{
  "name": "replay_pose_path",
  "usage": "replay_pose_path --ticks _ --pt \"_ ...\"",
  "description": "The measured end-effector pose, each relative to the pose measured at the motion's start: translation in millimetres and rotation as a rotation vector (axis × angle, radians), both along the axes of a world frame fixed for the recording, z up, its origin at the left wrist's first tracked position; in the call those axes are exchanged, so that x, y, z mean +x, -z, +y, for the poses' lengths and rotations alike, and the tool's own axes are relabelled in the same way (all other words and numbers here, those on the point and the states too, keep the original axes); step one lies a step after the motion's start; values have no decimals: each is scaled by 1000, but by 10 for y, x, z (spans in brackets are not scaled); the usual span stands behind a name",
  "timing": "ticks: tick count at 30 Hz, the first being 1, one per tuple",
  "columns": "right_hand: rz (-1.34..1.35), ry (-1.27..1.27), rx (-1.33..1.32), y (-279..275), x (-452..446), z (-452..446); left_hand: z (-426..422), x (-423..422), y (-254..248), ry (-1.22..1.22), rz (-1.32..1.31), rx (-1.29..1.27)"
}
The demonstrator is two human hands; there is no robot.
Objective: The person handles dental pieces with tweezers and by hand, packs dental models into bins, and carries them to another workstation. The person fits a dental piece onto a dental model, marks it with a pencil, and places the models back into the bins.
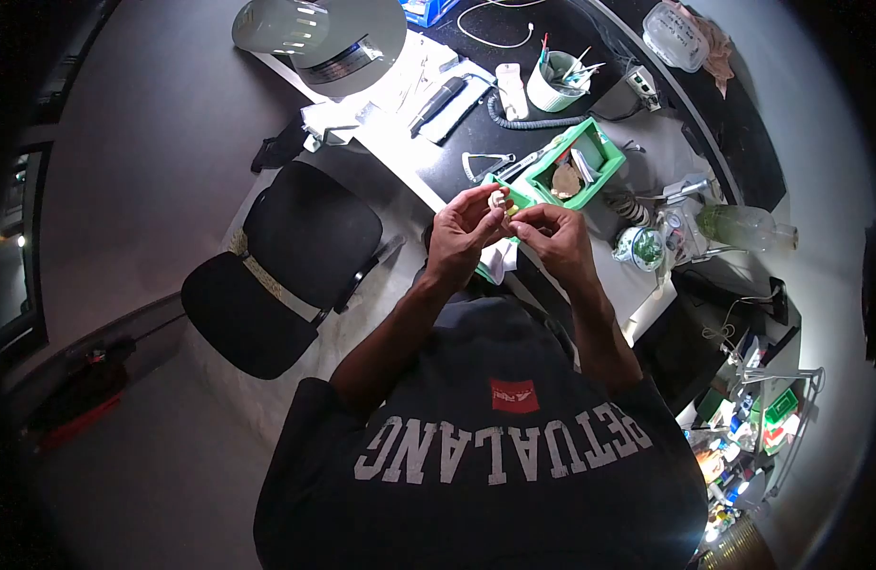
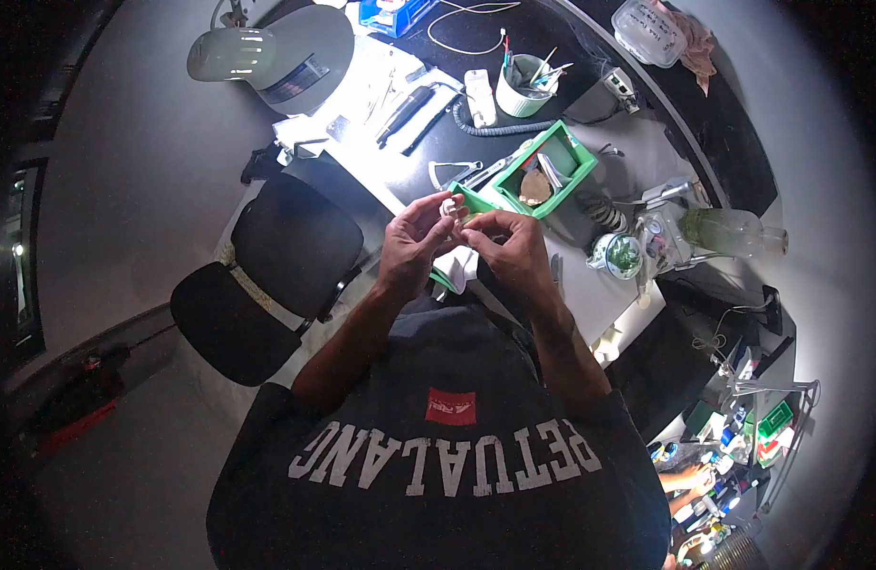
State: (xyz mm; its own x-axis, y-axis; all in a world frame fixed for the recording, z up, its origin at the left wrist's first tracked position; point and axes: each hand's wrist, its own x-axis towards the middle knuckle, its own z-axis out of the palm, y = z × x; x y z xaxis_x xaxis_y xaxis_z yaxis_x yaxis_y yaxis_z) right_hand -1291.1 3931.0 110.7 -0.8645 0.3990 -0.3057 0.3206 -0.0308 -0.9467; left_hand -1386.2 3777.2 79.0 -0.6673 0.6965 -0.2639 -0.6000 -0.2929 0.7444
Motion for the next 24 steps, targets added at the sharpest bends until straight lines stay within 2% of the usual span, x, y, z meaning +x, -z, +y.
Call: replay_pose_path --ticks 6,12,15,18,21,24 --pt "35 -54 111 -22 -10 -28 1 -2 -23 -13 25 -20" --pt "203 19 268 -118 -55 -206 -11 34 -18 -114 -143 28" --pt "275 30 295 55 -34 -231 6 70 -3 -176 -158 157" --pt "359 -62 658 -81 -26 -219 -45 58 33 -162 -87 195" --pt "442 -104 795 -84 7 -246 -162 38 27 -110 80 8" --pt "457 -95 734 -99 52 -330 -233 32 19 -100 140 15"
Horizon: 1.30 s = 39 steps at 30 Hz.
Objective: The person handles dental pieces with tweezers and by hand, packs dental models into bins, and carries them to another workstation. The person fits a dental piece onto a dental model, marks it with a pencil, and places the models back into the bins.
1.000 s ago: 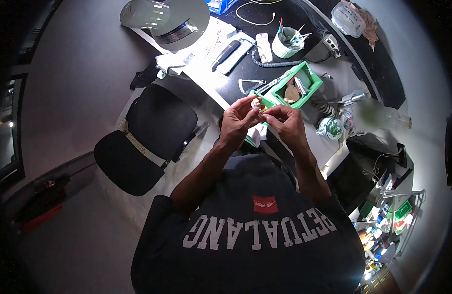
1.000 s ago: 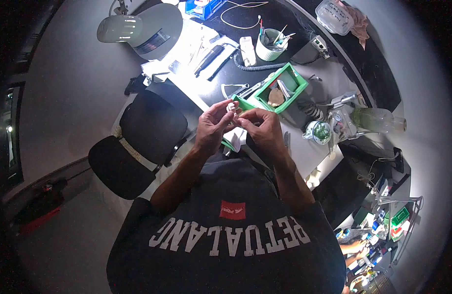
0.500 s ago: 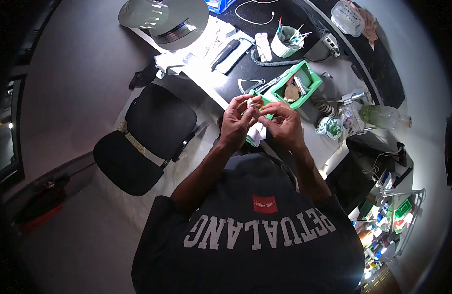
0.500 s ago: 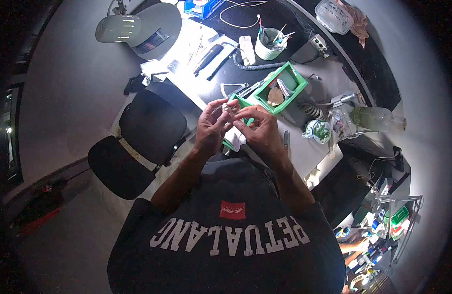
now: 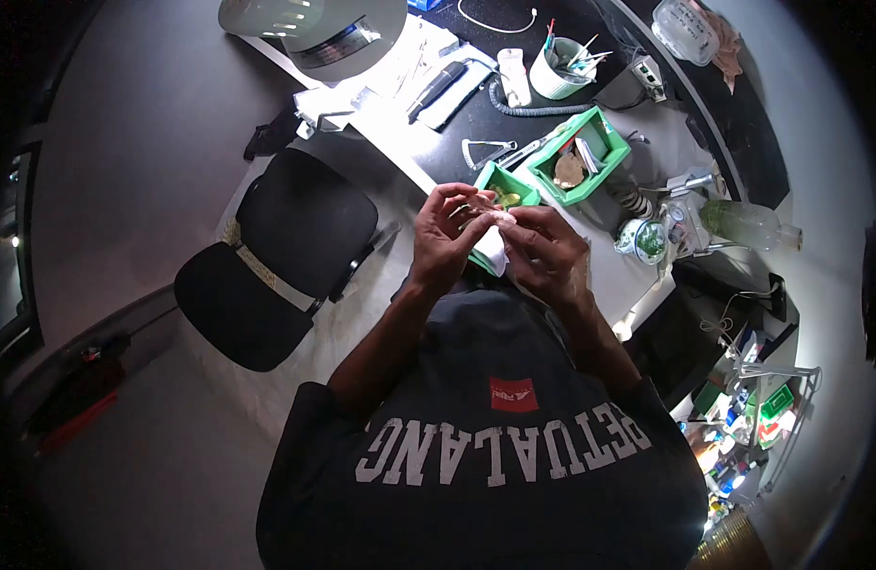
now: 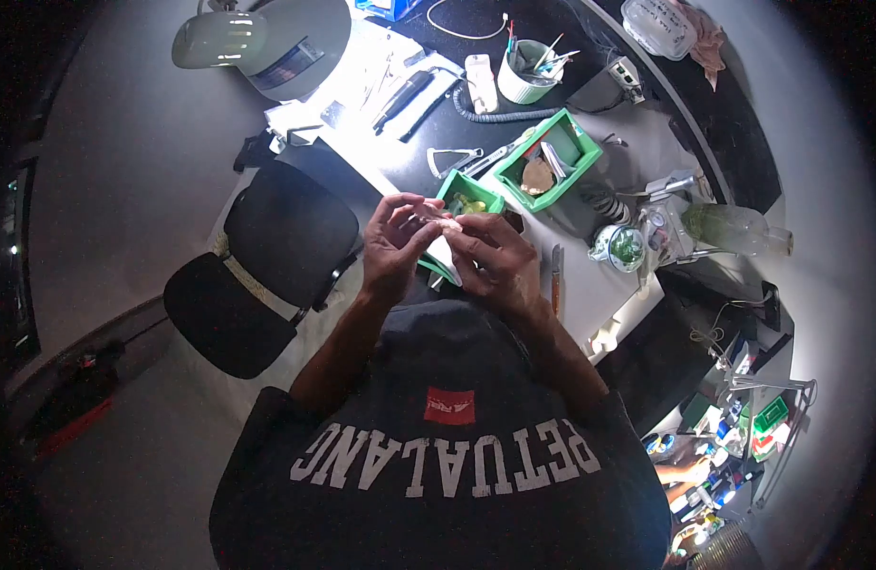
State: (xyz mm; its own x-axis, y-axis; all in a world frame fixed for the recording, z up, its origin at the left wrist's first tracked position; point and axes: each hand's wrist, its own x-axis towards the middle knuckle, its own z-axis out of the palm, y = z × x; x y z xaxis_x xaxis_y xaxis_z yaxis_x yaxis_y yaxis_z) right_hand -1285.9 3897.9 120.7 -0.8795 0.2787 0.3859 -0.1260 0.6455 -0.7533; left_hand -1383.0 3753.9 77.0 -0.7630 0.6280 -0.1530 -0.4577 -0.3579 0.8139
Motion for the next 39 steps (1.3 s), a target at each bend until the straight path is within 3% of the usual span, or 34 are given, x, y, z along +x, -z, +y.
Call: replay_pose_path --ticks 18,39 --pt "46 -79 101 44 -148 -21 -159 -112 -18 -24 178 17" --pt "-73 -108 43 144 -598 195 22 -541 199 -3 37 19"
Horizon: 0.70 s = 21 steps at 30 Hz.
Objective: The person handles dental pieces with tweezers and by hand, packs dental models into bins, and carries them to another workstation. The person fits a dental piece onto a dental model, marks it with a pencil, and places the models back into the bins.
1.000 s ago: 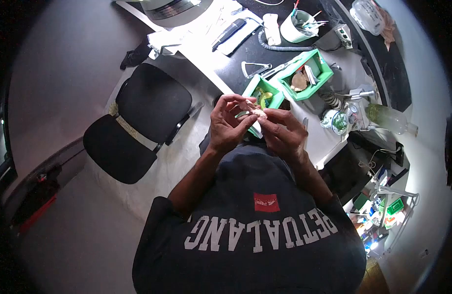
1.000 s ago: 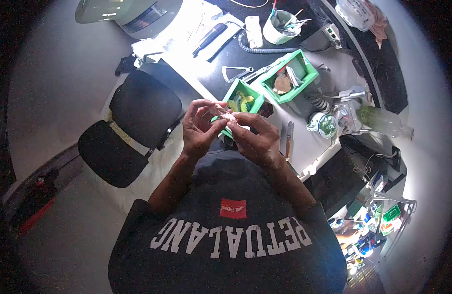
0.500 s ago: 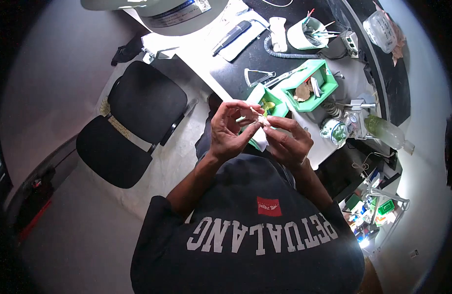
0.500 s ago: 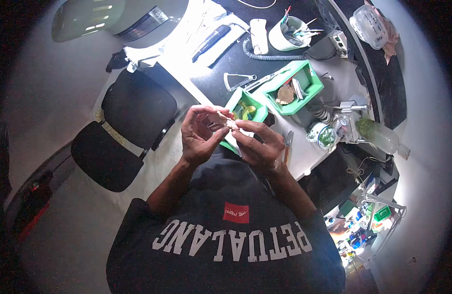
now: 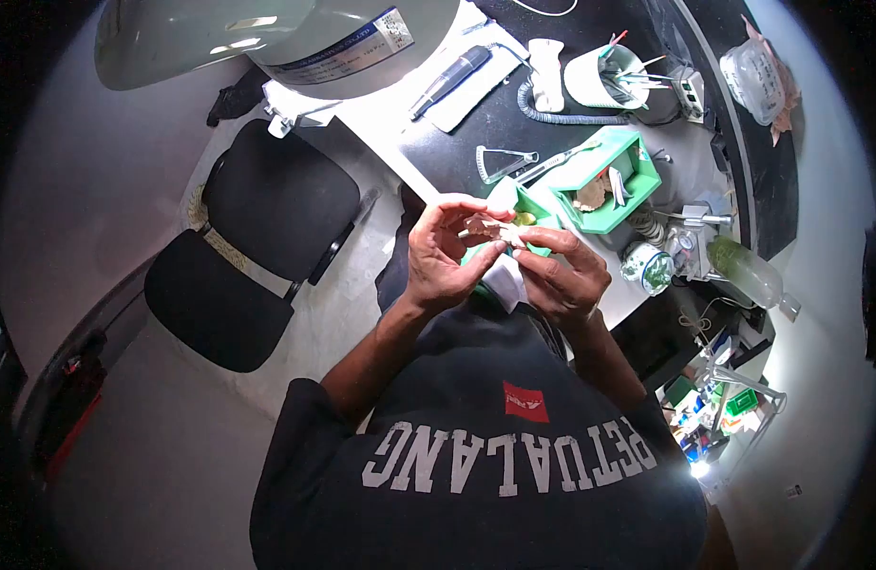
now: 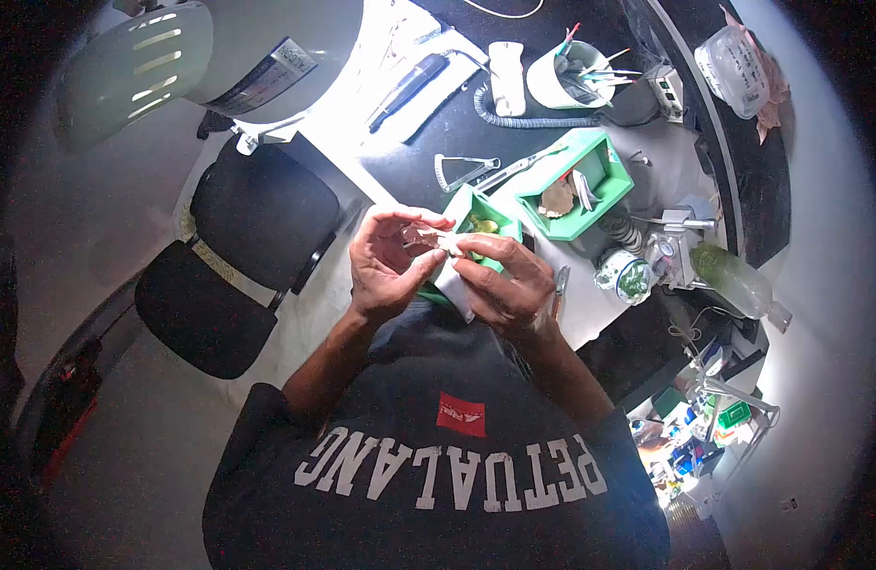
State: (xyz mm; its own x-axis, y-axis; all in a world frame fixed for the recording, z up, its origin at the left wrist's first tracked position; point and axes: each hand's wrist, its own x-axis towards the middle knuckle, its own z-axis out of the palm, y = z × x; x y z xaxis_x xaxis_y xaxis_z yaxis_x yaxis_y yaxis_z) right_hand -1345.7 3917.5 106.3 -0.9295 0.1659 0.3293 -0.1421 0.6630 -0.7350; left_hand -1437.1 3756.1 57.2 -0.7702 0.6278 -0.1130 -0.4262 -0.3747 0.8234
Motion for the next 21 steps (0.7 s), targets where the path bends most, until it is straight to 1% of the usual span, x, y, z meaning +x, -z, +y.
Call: replay_pose_path --ticks 6,10,13,16,19,21 --pt "-1 -4 5 4 -35 6 5 -33 25 -3 -5 8" --pt "-16 -2 -4 19 -46 -22 -46 -53 39 52 5 -31" --pt "-31 -4 -57 13 -75 -41 -74 -49 28 40 13 -59" --pt "-109 -7 -158 -48 -121 -75 -124 -41 41 26 12 -92" --pt "-151 -5 -167 -76 -125 -67 -154 -29 55 -23 -40 -102" --pt "-115 7 -81 -52 -139 -42 -201 -45 66 -48 -20 -155"
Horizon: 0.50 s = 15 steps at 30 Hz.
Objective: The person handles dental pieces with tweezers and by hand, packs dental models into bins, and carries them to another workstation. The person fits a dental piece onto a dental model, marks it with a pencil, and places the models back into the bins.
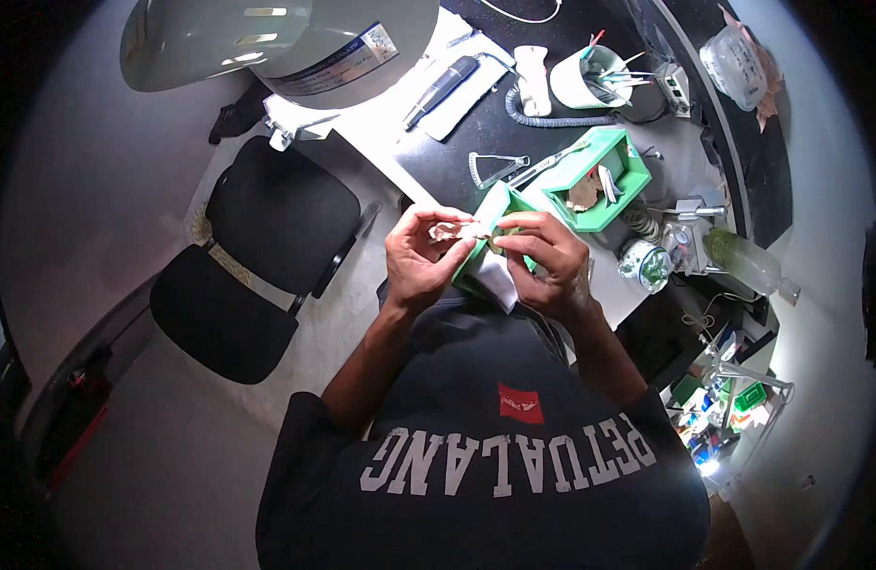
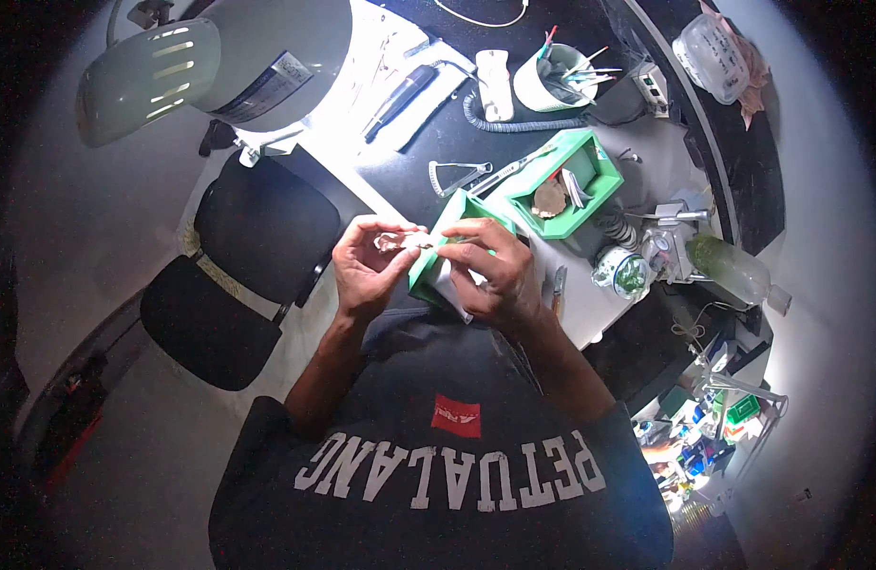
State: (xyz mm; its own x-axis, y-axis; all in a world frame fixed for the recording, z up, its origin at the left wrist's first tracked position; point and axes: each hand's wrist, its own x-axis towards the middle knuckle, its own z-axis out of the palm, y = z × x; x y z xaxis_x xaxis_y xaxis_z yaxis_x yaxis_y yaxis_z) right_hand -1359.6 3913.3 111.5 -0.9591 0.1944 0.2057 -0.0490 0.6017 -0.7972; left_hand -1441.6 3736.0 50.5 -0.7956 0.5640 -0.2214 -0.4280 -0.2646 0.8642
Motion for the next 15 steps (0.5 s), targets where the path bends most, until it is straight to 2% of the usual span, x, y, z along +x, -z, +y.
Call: replay_pose_path --ticks 1,4,8,12,15 --pt "17 4 42 14 -11 13 -21 -6 5 -15 6 -18" --pt "-187 86 -79 26 -22 27 -88 -31 17 -66 29 -45" --pt "-128 49 3 15 -223 94 -177 -27 -33 -132 47 -102" --pt "-120 36 -47 -48 -345 109 -268 -33 12 -161 106 -156" --pt "-53 2 34 121 -452 130 -308 -32 -27 -178 110 -176"
